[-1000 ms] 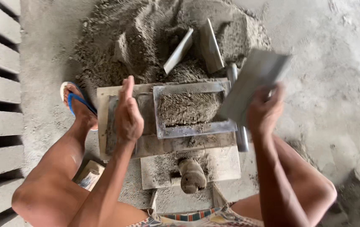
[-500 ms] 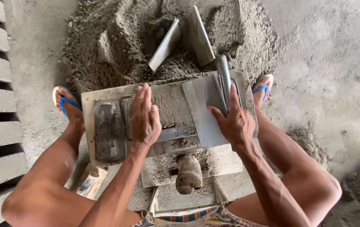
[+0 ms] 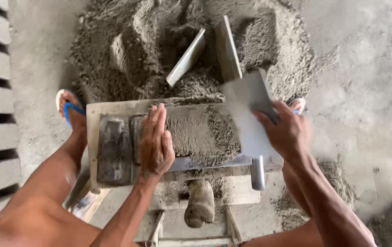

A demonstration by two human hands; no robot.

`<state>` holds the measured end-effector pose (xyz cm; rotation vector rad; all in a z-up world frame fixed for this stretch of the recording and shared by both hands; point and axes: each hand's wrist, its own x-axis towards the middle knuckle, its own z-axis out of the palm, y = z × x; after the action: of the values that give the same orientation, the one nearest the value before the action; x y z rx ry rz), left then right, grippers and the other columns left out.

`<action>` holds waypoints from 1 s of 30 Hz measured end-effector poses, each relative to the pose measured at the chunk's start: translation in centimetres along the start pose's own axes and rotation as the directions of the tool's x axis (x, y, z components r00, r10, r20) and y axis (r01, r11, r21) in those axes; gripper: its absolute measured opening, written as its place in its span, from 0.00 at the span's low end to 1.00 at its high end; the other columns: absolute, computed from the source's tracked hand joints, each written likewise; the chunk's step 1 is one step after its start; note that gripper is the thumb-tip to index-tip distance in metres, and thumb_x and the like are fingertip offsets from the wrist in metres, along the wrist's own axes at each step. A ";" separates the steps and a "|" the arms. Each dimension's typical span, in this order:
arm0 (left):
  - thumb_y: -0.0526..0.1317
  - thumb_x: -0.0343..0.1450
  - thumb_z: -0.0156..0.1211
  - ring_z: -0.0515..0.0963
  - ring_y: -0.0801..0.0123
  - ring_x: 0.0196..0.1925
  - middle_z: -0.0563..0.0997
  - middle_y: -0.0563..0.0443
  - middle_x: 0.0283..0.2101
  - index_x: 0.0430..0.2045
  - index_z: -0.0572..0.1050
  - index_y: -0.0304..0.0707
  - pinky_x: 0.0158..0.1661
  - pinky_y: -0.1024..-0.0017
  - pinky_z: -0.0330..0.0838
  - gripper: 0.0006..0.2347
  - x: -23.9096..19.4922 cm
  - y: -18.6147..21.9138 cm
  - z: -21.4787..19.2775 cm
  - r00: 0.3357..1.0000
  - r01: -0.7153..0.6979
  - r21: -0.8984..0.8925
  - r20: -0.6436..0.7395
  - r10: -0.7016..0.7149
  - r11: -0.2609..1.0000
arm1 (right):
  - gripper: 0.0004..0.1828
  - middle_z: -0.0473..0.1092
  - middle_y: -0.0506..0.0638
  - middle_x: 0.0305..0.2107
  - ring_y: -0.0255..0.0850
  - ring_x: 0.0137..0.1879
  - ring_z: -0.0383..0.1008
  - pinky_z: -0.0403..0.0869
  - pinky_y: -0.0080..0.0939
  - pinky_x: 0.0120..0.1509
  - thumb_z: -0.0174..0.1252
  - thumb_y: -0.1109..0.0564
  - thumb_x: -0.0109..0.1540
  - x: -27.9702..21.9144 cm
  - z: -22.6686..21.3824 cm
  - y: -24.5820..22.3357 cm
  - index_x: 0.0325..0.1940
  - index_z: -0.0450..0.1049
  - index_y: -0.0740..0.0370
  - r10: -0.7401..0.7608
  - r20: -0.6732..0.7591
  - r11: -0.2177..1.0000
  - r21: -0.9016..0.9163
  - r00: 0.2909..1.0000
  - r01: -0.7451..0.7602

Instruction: The person scoops a cement mixture into a rectangular metal mold, levels the surface with a straight edge, and compacts it with a metal rod. They then flip the mold to release the formed brick and place it on a stack. The person also uses a brush to clean the mold before repeating the process.

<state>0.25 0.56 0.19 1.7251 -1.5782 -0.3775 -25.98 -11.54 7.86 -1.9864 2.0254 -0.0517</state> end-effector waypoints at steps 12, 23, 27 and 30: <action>0.42 0.73 0.24 0.55 0.52 0.67 0.58 0.42 0.64 0.61 0.56 0.35 0.65 0.55 0.41 0.21 -0.5 -0.3 -0.2 0.996 -0.007 -0.192 -0.092 -0.011 0.981 | 0.29 0.71 0.69 0.29 0.63 0.37 0.74 0.73 0.64 0.37 0.54 0.34 0.58 -8.4 4.4 -3.8 0.49 0.65 0.59 0.112 -0.131 0.992 -0.043 0.985 -0.118; 0.46 0.75 0.20 0.60 0.59 0.65 0.64 0.46 0.62 0.60 0.59 0.38 0.64 0.65 0.49 0.23 -1.1 -3.1 -7.6 0.898 0.021 -0.243 -0.421 -0.124 0.970 | 0.15 0.73 0.54 0.20 0.49 0.29 0.76 0.73 0.45 0.33 0.61 0.46 0.58 -11.1 2.7 -11.5 0.44 0.67 0.51 0.022 -0.223 0.951 0.305 0.975 0.049; 0.46 0.74 0.19 0.57 0.54 0.66 0.59 0.44 0.64 0.61 0.56 0.37 0.64 0.60 0.45 0.23 -0.7 -2.3 -4.3 0.946 0.051 -0.269 -0.295 -0.133 0.962 | 0.30 0.74 0.62 0.22 0.43 0.21 0.76 0.73 0.36 0.29 0.59 0.45 0.56 -12.6 4.7 -15.7 0.58 0.63 0.58 -0.185 0.041 0.919 0.360 0.982 0.159; 0.43 0.74 0.23 0.56 0.53 0.66 0.58 0.42 0.64 0.61 0.55 0.37 0.65 0.60 0.44 0.21 -1.0 -1.8 -2.1 0.983 0.036 -0.164 -0.170 -0.064 0.986 | 0.40 0.73 0.66 0.25 0.60 0.37 0.76 0.70 0.59 0.46 0.55 0.33 0.54 -10.6 5.0 -12.0 0.66 0.54 0.46 -0.067 0.085 0.988 0.142 0.994 0.055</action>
<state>2.73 2.07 0.08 1.6298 -1.3441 -0.3577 -13.20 -0.72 7.94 -1.9282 1.8531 -0.1129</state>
